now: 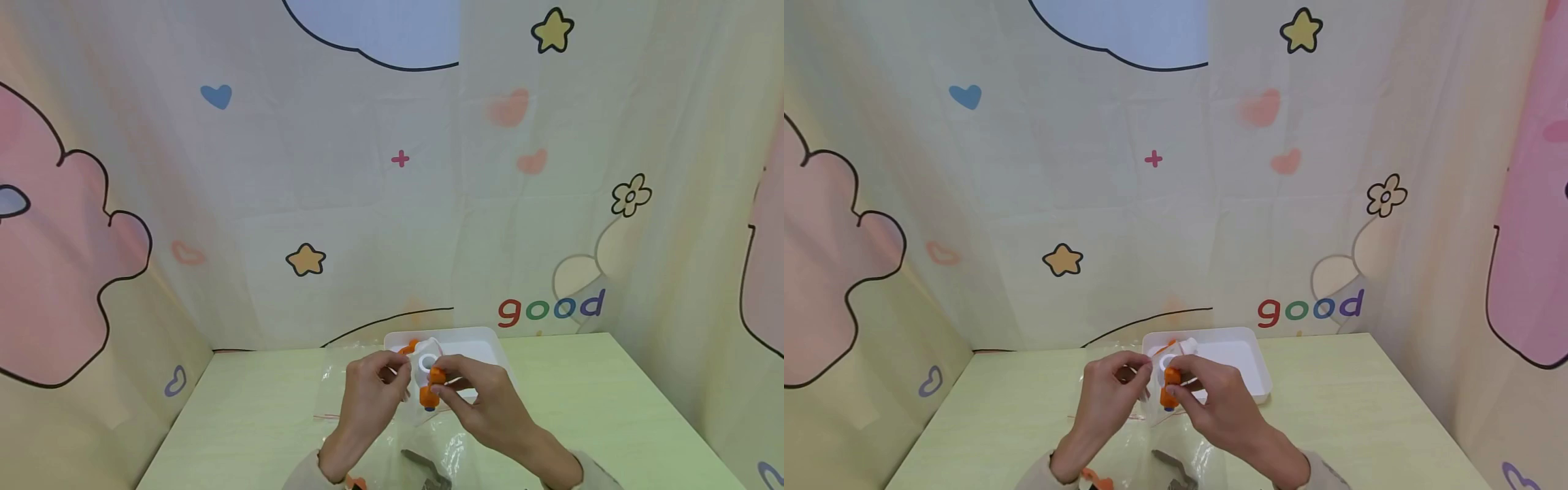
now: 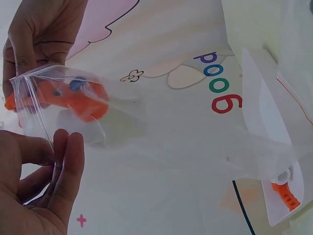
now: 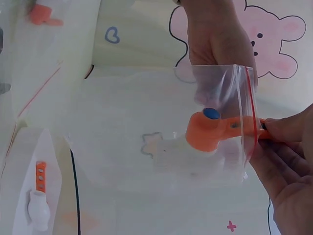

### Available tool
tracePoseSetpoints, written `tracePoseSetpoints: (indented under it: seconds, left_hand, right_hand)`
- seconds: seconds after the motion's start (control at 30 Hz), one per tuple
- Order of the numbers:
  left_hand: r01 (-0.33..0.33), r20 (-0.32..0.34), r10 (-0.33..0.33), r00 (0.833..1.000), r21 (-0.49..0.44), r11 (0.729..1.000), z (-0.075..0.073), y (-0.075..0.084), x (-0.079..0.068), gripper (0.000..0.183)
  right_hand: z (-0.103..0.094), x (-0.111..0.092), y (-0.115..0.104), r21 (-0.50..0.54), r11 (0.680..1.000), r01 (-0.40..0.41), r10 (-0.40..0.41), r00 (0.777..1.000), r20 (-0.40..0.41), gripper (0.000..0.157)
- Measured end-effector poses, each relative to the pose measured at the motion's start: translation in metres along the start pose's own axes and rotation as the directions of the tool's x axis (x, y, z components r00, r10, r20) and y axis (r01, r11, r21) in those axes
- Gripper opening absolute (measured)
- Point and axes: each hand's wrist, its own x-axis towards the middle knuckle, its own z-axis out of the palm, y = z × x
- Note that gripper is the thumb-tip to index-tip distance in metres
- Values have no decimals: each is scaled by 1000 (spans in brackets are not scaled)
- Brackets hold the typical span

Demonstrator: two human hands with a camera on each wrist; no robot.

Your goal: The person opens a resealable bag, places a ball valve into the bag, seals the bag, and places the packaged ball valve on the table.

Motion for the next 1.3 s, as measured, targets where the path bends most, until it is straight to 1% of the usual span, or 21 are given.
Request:
tracePoseSetpoints:
  seconds: [0.07,0.2,0.3,0.37,0.47,0.57,0.67,0.9,1.0,1.13,1.23,1.3]
  left_hand:
    - [-3,6,3,1000,-10,1000,0,2,-1,6]
    - [-11,14,11,1000,-25,1000,1,4,-2,6]
    - [-29,15,29,999,-38,999,2,6,-3,7]
    - [-42,13,43,999,-48,998,3,6,-4,9]
    - [-53,13,54,998,-64,997,4,8,-6,11]
    - [-46,17,48,999,-82,996,5,9,-8,11]
    - [-39,17,41,999,-89,995,7,9,-8,11]
    - [-52,7,53,999,-77,996,7,10,-8,11]
    - [-60,4,60,998,-74,995,7,11,-8,11]
    - [-95,-7,94,996,-59,994,8,11,-9,12]
    - [-126,-31,124,992,-49,991,9,10,-9,13]
    - [-138,-45,136,990,-43,989,8,9,-8,14]
  right_hand:
    - [2,-1,2,-22,1000,-10,11,1000,17,38]
    - [6,-2,5,-29,1000,-11,12,998,54,34]
    - [8,-1,8,-27,1000,-11,13,997,83,30]
    - [9,-1,10,-42,999,-25,29,994,104,28]
    - [10,-1,11,-75,994,-75,85,985,151,25]
    - [12,-2,12,-125,983,-131,155,967,201,24]
    - [14,-3,13,-181,971,-154,195,952,236,23]
    - [17,-4,14,-244,959,-146,211,941,265,21]
    - [18,-4,14,-276,948,-157,238,926,294,19]
    - [19,-6,15,-299,941,-159,260,906,335,17]
    - [18,-6,14,-294,945,-143,247,903,353,16]
    - [16,-5,13,-284,951,-122,221,910,351,15]
